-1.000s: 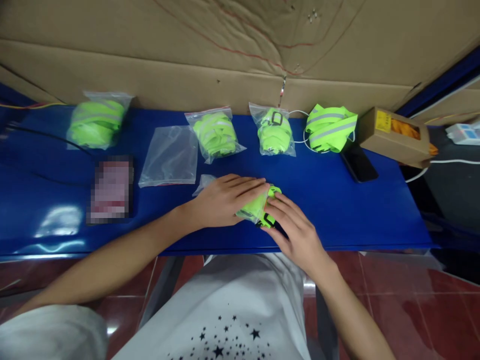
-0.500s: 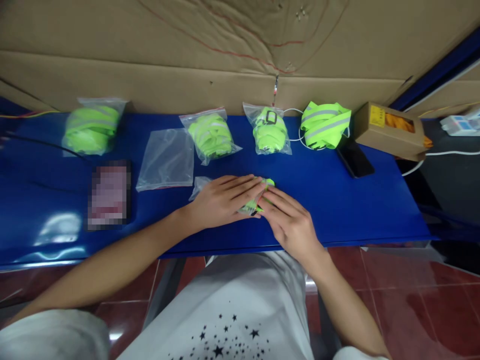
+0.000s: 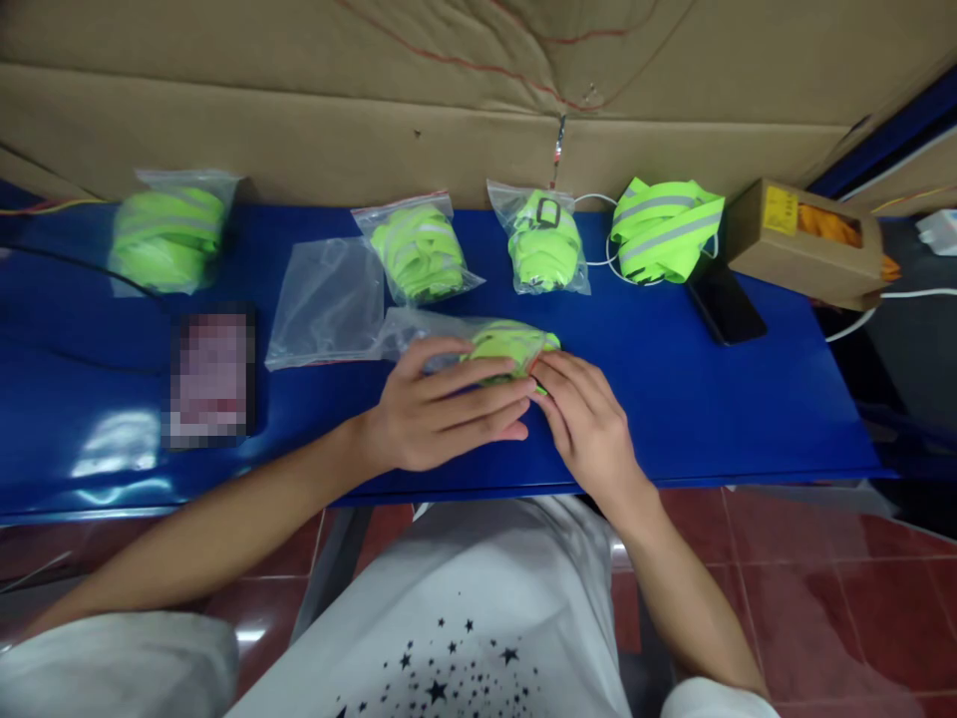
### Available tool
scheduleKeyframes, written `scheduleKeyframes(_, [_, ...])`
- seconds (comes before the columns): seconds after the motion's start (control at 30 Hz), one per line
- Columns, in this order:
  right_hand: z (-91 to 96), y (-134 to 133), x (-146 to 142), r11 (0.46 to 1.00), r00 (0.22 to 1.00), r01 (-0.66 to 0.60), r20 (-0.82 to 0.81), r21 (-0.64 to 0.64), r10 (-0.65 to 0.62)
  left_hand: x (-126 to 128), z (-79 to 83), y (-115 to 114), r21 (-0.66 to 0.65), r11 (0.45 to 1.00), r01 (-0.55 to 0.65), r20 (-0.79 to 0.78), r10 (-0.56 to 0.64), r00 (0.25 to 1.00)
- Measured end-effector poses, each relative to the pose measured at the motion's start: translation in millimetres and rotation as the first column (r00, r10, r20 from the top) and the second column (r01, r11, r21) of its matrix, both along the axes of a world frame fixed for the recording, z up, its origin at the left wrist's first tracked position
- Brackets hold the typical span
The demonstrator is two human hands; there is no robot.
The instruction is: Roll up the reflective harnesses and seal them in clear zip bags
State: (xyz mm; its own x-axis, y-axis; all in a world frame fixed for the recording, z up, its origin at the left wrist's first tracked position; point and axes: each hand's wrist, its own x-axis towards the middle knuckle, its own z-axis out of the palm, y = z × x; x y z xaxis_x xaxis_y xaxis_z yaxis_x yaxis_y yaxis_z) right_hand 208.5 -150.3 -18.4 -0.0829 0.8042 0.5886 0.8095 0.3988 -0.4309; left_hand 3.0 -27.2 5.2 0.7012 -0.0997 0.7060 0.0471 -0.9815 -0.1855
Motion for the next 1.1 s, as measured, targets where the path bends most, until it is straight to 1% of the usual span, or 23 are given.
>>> scheduleKeyframes(0.07, [0.8, 2, 0, 1.000, 1.000, -0.004, 0.019, 0.009, 0.003, -2, 4.1, 3, 0.023, 1.000, -0.021, -0.008, 0.021, 1.000])
scheduleKeyframes(0.17, [-0.2, 1, 1, 1.000, 1.000, 0.001, 0.019, 0.019, -0.001, -6, 7.0, 13, -0.019, 0.996, -0.082, -0.063, 0.081, 0.995])
scheduleKeyframes(0.23, [-2.1, 1, 1, 0.999, 1.000, 0.021, 0.022, 0.026, -0.022, -7, 6.4, 17, -0.054, 0.995, -0.082, -0.148, 0.073, 0.986])
scheduleKeyframes(0.3, [-4.0, 0, 1, 0.999, 0.999, 0.037, 0.024, 0.024, -0.037, -6, 4.8, 17, -0.064, 0.996, -0.059, -0.183, 0.046, 0.982])
scheduleKeyframes(0.47, [-3.0, -1, -4, 0.998, 0.998, 0.065, 0.003, 0.014, -0.065, -1, 1.8, 8, -0.012, 0.999, -0.029, -0.030, 0.029, 0.999])
scheduleKeyframes(0.63, [3.8, -1, -12, 0.996, 0.996, 0.085, -0.033, 0.005, -0.085, 1, 3.9, 5, 0.009, 0.999, 0.043, 0.100, -0.044, 0.994])
scheduleKeyframes(0.7, [5.3, 0, -13, 0.996, 0.995, 0.087, -0.037, -0.013, -0.087, 0, 4.1, 4, 0.041, 0.998, 0.043, 0.113, -0.047, 0.992])
scheduleKeyframes(0.8, [6.0, 2, -14, 0.996, 0.996, 0.085, -0.029, -0.023, -0.086, -3, -0.2, 4, 0.062, 0.998, -0.023, 0.030, 0.021, 0.999])
scheduleKeyframes(0.87, [6.3, 4, -15, 0.997, 0.997, 0.076, -0.005, -0.012, -0.076, -6, -5.3, 6, 0.013, 1.000, -0.028, -0.036, 0.029, 0.999])
scheduleKeyframes(0.93, [7.1, 6, -16, 0.997, 0.997, 0.074, 0.019, -0.002, -0.074, -8, -9.8, 7, -0.082, 0.996, -0.020, -0.070, 0.014, 0.997])
scheduleKeyframes(1.0, [8.4, 8, -18, 0.996, 0.996, 0.085, 0.027, 0.004, -0.085, -9, -11.8, 7, -0.159, 0.987, -0.018, -0.037, 0.012, 0.999])
scheduleKeyframes(1.1, [12.3, 10, -17, 0.996, 0.995, 0.093, 0.036, 0.000, -0.093, -6, -10.0, 5, -0.183, 0.982, -0.045, 0.093, 0.063, 0.994])
